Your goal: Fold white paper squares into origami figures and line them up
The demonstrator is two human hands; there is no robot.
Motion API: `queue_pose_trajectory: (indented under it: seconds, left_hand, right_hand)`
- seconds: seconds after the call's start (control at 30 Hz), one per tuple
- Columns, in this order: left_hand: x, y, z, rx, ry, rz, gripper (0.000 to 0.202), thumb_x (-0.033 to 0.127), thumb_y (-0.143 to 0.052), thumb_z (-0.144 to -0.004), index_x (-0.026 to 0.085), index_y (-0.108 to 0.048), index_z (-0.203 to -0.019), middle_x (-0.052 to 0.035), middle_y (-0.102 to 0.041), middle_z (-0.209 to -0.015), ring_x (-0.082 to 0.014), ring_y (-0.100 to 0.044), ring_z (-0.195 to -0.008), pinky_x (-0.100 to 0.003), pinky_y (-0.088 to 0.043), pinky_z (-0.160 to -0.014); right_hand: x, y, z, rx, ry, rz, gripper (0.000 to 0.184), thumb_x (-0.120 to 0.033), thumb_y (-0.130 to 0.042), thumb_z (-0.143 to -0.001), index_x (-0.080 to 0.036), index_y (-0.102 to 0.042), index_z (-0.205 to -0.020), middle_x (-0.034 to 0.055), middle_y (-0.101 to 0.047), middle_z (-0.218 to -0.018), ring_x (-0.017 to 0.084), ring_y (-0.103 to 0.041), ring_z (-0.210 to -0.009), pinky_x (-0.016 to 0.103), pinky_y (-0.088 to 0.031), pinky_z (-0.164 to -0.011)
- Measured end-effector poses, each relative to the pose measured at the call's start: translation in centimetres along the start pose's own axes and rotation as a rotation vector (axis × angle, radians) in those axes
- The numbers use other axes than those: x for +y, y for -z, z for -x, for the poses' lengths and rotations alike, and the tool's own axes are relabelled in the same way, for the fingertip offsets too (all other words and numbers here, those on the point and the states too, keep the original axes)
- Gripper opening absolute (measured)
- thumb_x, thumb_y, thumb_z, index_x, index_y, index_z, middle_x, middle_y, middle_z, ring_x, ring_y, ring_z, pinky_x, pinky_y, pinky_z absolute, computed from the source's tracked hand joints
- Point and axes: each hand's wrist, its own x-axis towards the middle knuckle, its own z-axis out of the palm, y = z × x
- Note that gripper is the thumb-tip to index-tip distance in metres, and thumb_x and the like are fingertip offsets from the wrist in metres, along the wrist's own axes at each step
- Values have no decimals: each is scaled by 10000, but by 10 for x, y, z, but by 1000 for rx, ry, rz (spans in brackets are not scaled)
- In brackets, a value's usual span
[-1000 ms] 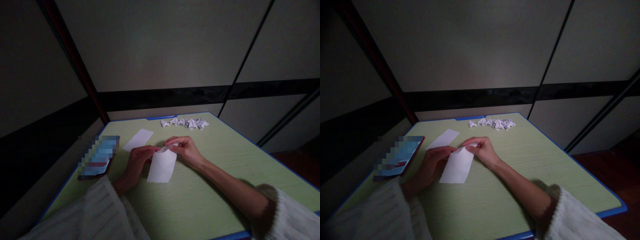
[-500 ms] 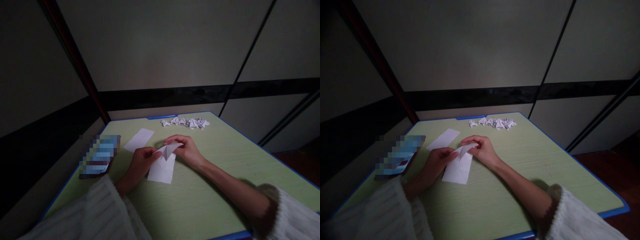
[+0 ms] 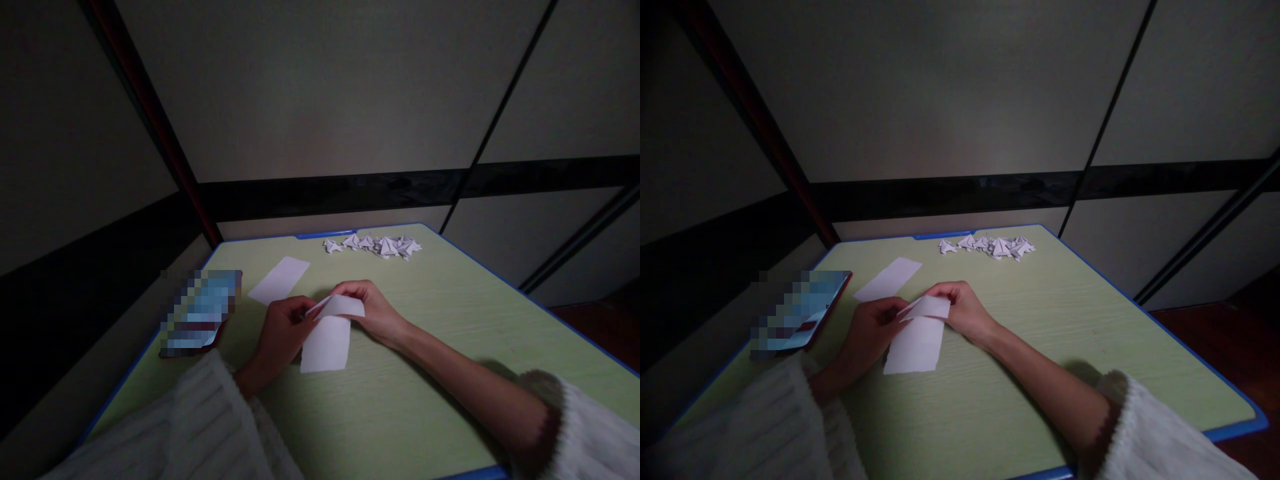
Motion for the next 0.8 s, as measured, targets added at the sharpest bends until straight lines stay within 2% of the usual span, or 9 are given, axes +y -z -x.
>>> queue_pose_trajectory:
  seconds: [0.23, 0.47, 0.7, 0.8]
  left_hand:
    - [-2, 0, 1, -18, 7, 36, 50, 160, -576, -540, 131, -616, -549, 41, -530, -472, -70, -427, -434, -157, -302, -391]
    - [2, 1, 0, 54, 46, 150, 116, 190, -614, -523, 124, -644, -614, 15, -602, -518, -95, -490, -494, -177, -371, -450]
    - [2, 0, 0, 28, 107, 165, 141, 207, -636, -526, 130, -654, -643, 7, -626, -533, -102, -507, -478, -187, -376, -437]
    - [2, 0, -2, 70, 123, 111, 117, 209, -632, -534, 128, -659, -615, 7, -626, -535, -101, -501, -480, -187, -369, -435]
  right_hand:
    - [-1, -1, -1, 28, 15, 21, 127, -120, -696, -447, -113, -586, -509, -47, -531, -463, 50, -440, -442, 184, -332, -466]
    - [-1, 1, -1, 66, 61, 53, 95, -139, -680, -477, -112, -604, -526, -33, -533, -474, 54, -430, -445, 188, -323, -455]
    - [5, 3, -2, 60, 139, 143, 73, -164, -654, -528, -123, -622, -578, -24, -538, -497, 64, -444, -455, 185, -342, -442]
    - [7, 3, -2, 31, 182, 191, 133, -184, -627, -574, -143, -636, -701, -11, -554, -552, 77, -469, -493, 194, -371, -460]
